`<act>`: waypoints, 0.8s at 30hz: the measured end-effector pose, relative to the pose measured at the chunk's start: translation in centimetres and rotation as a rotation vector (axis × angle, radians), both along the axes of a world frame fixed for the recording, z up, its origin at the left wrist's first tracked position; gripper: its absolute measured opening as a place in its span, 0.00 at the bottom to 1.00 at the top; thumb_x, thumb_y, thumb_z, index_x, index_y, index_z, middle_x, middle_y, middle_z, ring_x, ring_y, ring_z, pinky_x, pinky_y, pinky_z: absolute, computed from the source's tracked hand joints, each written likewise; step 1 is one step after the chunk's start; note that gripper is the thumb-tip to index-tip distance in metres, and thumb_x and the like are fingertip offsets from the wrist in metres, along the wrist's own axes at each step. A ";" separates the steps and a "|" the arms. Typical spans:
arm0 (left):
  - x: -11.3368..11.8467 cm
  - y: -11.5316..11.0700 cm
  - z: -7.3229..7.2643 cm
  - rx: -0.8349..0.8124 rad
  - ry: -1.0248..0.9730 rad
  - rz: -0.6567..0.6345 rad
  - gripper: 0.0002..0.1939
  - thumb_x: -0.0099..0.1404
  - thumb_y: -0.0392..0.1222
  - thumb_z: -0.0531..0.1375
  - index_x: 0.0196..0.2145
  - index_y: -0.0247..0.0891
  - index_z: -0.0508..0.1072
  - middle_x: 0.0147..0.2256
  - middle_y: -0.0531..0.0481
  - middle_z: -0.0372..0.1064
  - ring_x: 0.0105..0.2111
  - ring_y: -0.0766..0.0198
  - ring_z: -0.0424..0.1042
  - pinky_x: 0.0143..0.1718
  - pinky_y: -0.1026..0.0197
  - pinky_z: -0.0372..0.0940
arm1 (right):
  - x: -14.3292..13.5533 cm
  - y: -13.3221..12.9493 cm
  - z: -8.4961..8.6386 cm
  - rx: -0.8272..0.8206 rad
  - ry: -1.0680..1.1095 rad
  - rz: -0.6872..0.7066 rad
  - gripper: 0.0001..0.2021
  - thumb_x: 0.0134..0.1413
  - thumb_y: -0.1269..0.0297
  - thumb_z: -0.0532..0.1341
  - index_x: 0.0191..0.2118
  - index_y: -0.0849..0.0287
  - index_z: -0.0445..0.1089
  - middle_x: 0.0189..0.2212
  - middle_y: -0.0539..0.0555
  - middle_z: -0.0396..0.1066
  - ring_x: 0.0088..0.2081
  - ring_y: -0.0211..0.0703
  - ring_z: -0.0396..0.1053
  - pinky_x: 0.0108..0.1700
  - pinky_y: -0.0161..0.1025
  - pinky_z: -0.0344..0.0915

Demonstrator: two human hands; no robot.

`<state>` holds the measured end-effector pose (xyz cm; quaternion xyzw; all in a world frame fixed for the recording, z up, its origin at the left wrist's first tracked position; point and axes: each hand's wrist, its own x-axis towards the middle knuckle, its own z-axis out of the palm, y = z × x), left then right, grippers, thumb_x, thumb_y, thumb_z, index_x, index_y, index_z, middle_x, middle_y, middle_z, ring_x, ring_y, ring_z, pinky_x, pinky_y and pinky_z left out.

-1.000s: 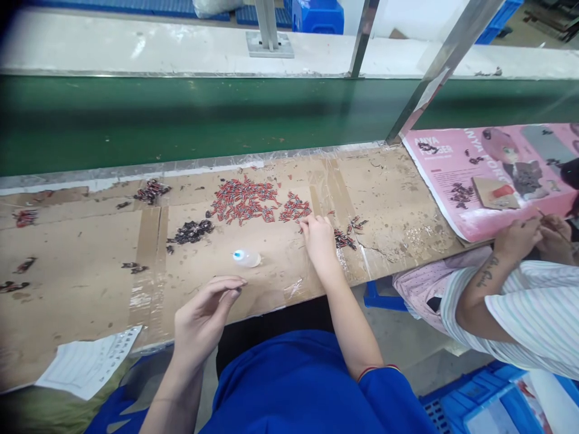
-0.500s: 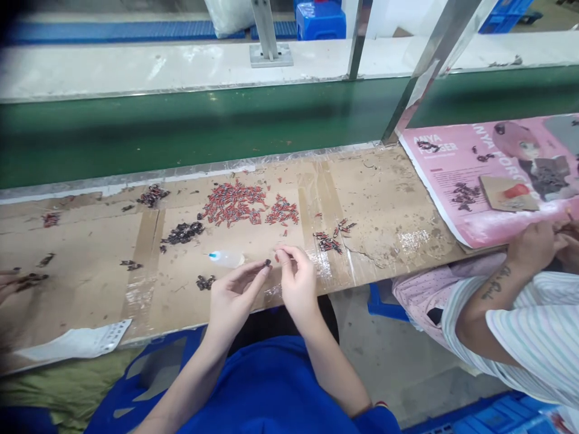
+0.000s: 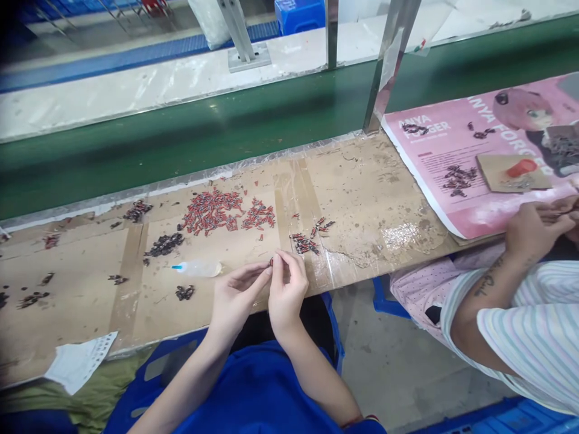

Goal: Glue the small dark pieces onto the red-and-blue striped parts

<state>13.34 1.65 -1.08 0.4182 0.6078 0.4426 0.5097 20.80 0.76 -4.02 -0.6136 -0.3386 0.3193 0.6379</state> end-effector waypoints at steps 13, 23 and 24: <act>2.6 0.2 0.0 0.044 -0.012 -0.054 0.16 0.53 0.50 0.69 0.34 0.35 0.80 0.34 0.43 0.80 0.37 0.55 0.80 0.43 0.55 0.75 | 1.1 0.1 -0.5 0.041 -0.019 -0.218 0.11 0.62 0.57 0.59 0.40 0.56 0.77 0.35 0.58 0.76 0.39 0.47 0.76 0.41 0.45 0.76; 2.8 0.7 -0.1 0.166 0.124 -0.105 0.13 0.59 0.49 0.66 0.36 0.37 0.79 0.36 0.45 0.79 0.37 0.59 0.78 0.44 0.58 0.74 | 3.2 0.3 0.0 0.053 -0.053 -0.100 0.10 0.63 0.60 0.59 0.40 0.57 0.77 0.36 0.58 0.77 0.40 0.46 0.76 0.42 0.44 0.76; 2.6 0.8 0.0 0.178 0.132 -0.121 0.13 0.59 0.48 0.65 0.37 0.37 0.79 0.36 0.45 0.79 0.37 0.59 0.78 0.44 0.58 0.74 | 3.3 0.3 0.1 0.055 -0.057 -0.076 0.10 0.63 0.60 0.59 0.41 0.57 0.77 0.36 0.58 0.78 0.40 0.46 0.76 0.42 0.44 0.76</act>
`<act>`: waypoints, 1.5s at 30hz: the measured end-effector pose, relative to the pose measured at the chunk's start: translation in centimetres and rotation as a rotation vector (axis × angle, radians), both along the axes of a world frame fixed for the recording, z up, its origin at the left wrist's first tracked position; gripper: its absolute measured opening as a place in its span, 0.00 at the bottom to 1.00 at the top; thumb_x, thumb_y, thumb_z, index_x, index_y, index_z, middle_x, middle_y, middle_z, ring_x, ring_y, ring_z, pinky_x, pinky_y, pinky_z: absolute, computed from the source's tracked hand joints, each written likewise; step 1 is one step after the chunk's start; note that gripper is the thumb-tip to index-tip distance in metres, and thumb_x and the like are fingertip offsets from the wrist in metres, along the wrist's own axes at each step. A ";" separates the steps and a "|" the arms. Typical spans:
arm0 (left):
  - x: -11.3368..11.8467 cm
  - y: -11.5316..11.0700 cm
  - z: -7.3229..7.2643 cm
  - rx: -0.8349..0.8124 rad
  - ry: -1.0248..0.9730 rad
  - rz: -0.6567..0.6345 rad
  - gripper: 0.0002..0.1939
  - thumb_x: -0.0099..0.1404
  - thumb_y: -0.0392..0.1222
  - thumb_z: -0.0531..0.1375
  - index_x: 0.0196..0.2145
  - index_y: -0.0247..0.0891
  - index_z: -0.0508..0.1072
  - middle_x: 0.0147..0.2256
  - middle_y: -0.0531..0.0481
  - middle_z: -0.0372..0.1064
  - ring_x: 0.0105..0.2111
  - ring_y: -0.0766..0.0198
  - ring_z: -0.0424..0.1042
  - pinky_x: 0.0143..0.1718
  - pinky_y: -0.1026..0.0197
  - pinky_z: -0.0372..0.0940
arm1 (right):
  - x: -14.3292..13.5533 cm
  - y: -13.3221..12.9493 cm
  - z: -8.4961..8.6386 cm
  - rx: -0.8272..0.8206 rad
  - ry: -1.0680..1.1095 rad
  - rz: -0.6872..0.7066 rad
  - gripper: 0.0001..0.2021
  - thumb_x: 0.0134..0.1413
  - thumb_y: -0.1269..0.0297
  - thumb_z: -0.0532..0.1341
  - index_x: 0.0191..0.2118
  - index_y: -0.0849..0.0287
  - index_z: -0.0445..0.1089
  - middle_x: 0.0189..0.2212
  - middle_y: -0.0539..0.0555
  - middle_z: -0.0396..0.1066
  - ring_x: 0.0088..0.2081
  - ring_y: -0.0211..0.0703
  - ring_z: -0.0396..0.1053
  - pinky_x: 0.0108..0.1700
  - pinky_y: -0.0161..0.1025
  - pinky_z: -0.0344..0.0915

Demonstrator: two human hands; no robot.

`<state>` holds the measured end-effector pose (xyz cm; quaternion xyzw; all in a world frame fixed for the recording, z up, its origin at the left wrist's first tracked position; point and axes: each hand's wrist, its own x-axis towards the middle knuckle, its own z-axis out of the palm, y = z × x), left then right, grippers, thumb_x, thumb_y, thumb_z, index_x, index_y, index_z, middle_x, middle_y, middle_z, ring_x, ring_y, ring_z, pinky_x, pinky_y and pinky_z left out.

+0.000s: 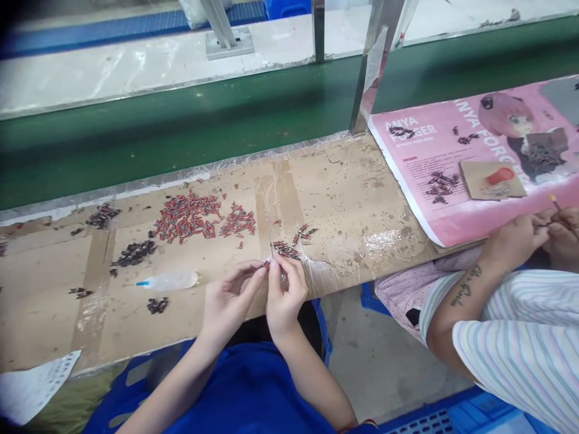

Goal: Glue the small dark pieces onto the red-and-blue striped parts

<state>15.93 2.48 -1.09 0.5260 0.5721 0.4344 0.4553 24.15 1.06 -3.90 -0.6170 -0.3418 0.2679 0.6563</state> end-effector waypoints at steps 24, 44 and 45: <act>-13.8 -1.4 5.7 0.062 -0.144 -0.117 0.08 0.62 0.45 0.62 0.33 0.37 0.76 0.31 0.48 0.76 0.33 0.62 0.75 0.37 0.64 0.72 | -9.4 -1.2 6.2 0.149 -0.124 0.377 0.07 0.58 0.69 0.63 0.38 0.52 0.80 0.34 0.54 0.79 0.34 0.41 0.77 0.33 0.36 0.75; -14.9 -1.6 4.9 0.019 -0.310 -0.055 0.13 0.62 0.51 0.63 0.34 0.38 0.71 0.34 0.46 0.75 0.39 0.59 0.77 0.44 0.60 0.72 | -12.7 -1.2 6.2 0.226 -0.082 0.385 0.08 0.59 0.68 0.63 0.41 0.52 0.79 0.37 0.55 0.79 0.39 0.43 0.78 0.41 0.39 0.77; -14.6 -1.9 4.5 0.017 -0.315 -0.053 0.13 0.62 0.51 0.62 0.35 0.38 0.71 0.35 0.46 0.75 0.39 0.59 0.77 0.44 0.59 0.72 | -12.3 -1.3 6.1 0.210 -0.129 0.390 0.08 0.60 0.68 0.63 0.41 0.53 0.79 0.37 0.55 0.79 0.39 0.43 0.78 0.42 0.39 0.77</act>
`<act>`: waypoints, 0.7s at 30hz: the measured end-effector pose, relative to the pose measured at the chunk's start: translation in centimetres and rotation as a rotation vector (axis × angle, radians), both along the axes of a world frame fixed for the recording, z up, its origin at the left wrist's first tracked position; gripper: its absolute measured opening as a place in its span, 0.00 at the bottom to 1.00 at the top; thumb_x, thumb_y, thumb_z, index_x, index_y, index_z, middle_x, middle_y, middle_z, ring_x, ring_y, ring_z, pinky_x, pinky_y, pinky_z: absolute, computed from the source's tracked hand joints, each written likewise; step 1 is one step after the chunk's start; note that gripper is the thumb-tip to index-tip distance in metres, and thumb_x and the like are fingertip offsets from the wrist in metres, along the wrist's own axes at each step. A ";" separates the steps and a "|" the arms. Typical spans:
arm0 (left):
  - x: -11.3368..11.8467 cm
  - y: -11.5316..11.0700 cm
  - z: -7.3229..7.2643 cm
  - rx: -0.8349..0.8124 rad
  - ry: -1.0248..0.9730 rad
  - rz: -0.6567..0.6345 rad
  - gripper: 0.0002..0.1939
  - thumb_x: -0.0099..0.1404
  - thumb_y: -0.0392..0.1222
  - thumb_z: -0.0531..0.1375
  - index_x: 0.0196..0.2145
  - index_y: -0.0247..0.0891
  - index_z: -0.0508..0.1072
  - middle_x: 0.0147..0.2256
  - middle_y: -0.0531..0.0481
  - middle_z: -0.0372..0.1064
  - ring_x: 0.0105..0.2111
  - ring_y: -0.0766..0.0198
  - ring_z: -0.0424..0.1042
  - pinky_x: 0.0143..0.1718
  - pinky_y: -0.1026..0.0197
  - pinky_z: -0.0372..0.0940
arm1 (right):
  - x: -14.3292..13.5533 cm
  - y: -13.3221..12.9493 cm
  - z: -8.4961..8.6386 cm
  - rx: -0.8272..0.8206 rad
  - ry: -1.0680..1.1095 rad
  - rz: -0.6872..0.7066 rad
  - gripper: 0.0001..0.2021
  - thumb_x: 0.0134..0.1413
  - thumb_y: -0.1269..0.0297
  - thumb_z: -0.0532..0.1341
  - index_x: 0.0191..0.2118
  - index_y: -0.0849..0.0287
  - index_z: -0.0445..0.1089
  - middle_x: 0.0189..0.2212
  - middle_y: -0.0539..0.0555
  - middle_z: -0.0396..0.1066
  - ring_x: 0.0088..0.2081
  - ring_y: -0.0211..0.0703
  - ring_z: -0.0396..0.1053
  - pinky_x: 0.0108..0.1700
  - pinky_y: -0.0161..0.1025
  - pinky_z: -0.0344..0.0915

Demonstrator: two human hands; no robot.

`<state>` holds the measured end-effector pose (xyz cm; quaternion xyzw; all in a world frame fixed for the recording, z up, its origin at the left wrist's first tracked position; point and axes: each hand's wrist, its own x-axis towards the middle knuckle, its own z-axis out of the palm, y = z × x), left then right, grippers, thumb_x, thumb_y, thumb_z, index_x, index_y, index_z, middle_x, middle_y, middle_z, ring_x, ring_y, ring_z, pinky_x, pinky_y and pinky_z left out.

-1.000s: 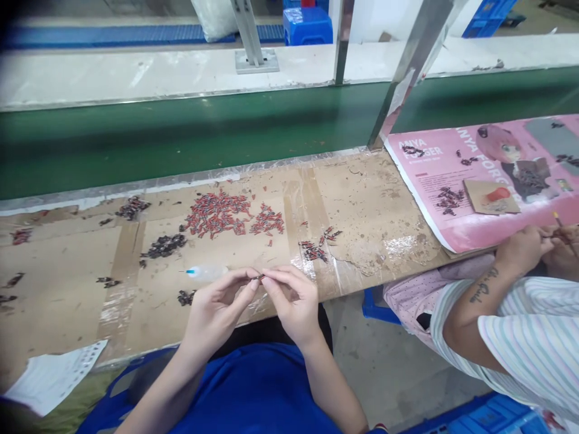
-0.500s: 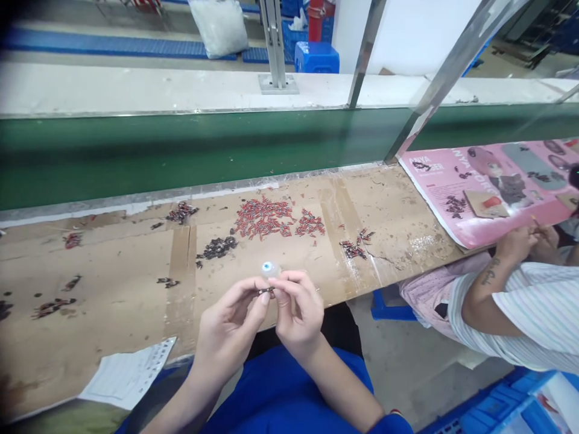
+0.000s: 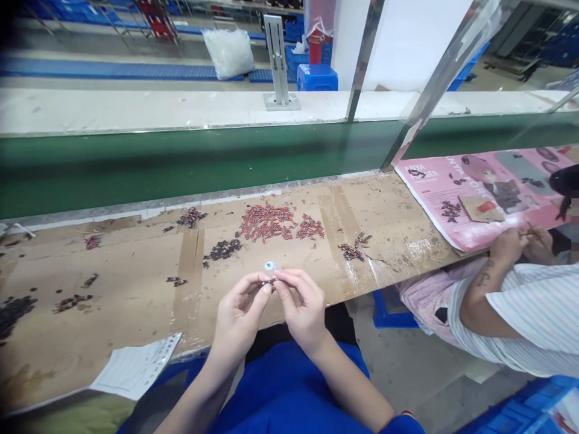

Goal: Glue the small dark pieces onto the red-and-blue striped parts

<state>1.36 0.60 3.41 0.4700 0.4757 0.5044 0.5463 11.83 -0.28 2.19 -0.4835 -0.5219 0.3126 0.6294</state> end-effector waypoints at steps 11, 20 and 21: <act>-6.2 -0.4 -5.3 0.094 0.692 0.284 0.16 0.65 0.53 0.56 0.40 0.40 0.74 0.41 0.44 0.77 0.41 0.53 0.75 0.45 0.50 0.69 | 14.5 3.9 -6.9 -0.167 -0.585 -0.476 0.15 0.61 0.57 0.56 0.39 0.60 0.77 0.38 0.63 0.77 0.42 0.54 0.73 0.49 0.57 0.70; -5.4 1.3 -8.0 0.135 1.149 0.076 0.10 0.65 0.40 0.56 0.32 0.42 0.77 0.37 0.44 0.77 0.42 0.47 0.68 0.46 0.47 0.62 | 5.9 5.1 -7.5 -0.029 -0.808 0.129 0.26 0.53 0.51 0.67 0.56 0.56 0.69 0.52 0.63 0.70 0.60 0.61 0.61 0.61 0.62 0.61; -5.2 1.2 -8.0 0.129 1.172 0.081 0.09 0.65 0.39 0.56 0.32 0.42 0.77 0.38 0.43 0.77 0.42 0.46 0.67 0.45 0.47 0.62 | 4.7 5.4 -7.8 -0.052 -0.792 0.191 0.27 0.53 0.52 0.68 0.56 0.57 0.69 0.53 0.64 0.70 0.61 0.62 0.59 0.62 0.63 0.60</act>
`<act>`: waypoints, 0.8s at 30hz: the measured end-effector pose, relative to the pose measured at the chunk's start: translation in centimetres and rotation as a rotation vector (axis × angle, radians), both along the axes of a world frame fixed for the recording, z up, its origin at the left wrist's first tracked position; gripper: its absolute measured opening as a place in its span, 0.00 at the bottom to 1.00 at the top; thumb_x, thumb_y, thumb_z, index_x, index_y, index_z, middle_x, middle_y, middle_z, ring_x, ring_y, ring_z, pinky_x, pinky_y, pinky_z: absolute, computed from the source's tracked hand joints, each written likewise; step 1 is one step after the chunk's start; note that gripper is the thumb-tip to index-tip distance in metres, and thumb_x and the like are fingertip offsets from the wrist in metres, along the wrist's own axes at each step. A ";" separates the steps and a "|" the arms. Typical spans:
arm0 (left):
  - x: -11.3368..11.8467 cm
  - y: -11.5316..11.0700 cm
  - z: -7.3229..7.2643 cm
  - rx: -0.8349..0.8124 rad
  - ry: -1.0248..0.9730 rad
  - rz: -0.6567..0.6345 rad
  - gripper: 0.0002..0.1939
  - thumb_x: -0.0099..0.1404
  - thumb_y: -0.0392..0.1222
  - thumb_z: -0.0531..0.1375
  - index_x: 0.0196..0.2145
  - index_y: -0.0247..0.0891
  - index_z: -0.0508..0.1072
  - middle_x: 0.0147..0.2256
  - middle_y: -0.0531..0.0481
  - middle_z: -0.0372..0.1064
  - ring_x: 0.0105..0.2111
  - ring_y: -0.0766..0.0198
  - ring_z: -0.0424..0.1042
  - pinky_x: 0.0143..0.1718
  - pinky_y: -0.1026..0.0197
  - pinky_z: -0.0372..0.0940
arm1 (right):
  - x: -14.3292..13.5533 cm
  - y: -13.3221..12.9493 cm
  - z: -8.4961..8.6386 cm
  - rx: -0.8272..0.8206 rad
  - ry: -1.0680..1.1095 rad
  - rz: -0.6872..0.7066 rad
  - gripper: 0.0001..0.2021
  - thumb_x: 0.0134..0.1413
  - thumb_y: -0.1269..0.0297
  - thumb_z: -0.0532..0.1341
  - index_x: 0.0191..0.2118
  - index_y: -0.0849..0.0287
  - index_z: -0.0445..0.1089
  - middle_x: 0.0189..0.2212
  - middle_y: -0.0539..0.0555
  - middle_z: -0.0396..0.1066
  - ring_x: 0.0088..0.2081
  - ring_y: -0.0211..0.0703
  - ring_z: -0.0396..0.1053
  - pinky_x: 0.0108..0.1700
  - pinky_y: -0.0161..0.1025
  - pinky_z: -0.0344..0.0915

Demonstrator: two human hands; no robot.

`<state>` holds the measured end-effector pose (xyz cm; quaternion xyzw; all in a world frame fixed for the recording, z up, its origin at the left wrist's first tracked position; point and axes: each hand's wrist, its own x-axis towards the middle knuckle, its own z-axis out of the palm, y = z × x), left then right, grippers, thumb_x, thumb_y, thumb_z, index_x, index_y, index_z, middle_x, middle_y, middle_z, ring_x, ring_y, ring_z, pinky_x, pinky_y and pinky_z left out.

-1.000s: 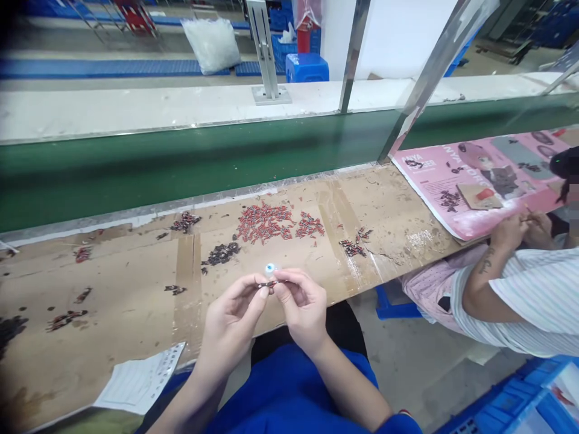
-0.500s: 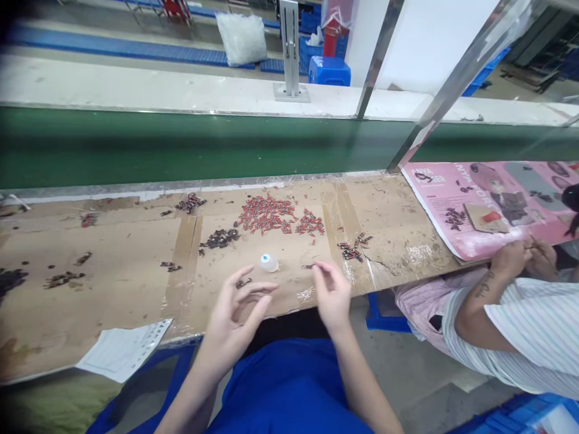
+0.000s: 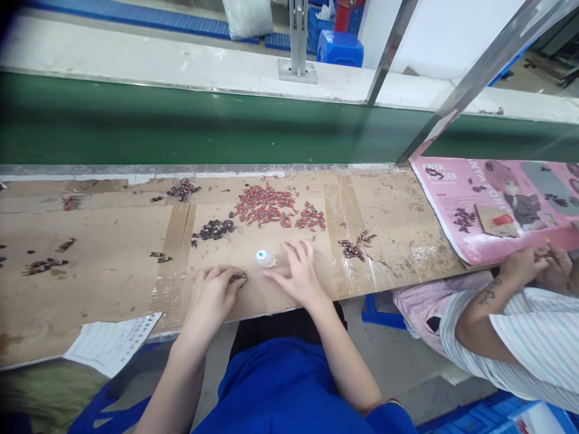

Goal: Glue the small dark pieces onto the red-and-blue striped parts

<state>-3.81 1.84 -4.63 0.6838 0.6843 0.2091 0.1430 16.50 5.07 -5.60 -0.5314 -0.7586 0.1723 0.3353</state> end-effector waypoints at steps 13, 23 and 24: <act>2.8 1.6 1.3 -0.045 -0.239 -0.132 0.13 0.66 0.33 0.55 0.40 0.47 0.76 0.41 0.48 0.78 0.44 0.52 0.70 0.45 0.51 0.58 | 1.6 -1.3 1.0 -0.332 1.087 -0.227 0.17 0.41 0.57 0.72 0.35 0.55 0.67 0.29 0.48 0.73 0.29 0.39 0.70 0.33 0.37 0.69; 5.7 1.7 -0.4 0.025 -0.168 -0.083 0.14 0.67 0.34 0.57 0.34 0.49 0.81 0.39 0.48 0.80 0.49 0.50 0.67 0.56 0.42 0.47 | 1.9 -2.0 1.2 -0.306 1.400 -0.386 0.15 0.42 0.54 0.68 0.33 0.57 0.69 0.24 0.49 0.72 0.22 0.36 0.67 0.19 0.32 0.62; 5.7 1.8 -0.3 0.020 -0.151 -0.080 0.13 0.67 0.36 0.58 0.34 0.49 0.81 0.38 0.48 0.80 0.48 0.50 0.66 0.56 0.42 0.47 | 1.9 -1.9 1.3 -0.299 1.397 -0.390 0.15 0.40 0.55 0.69 0.32 0.57 0.68 0.24 0.49 0.72 0.22 0.36 0.67 0.20 0.32 0.62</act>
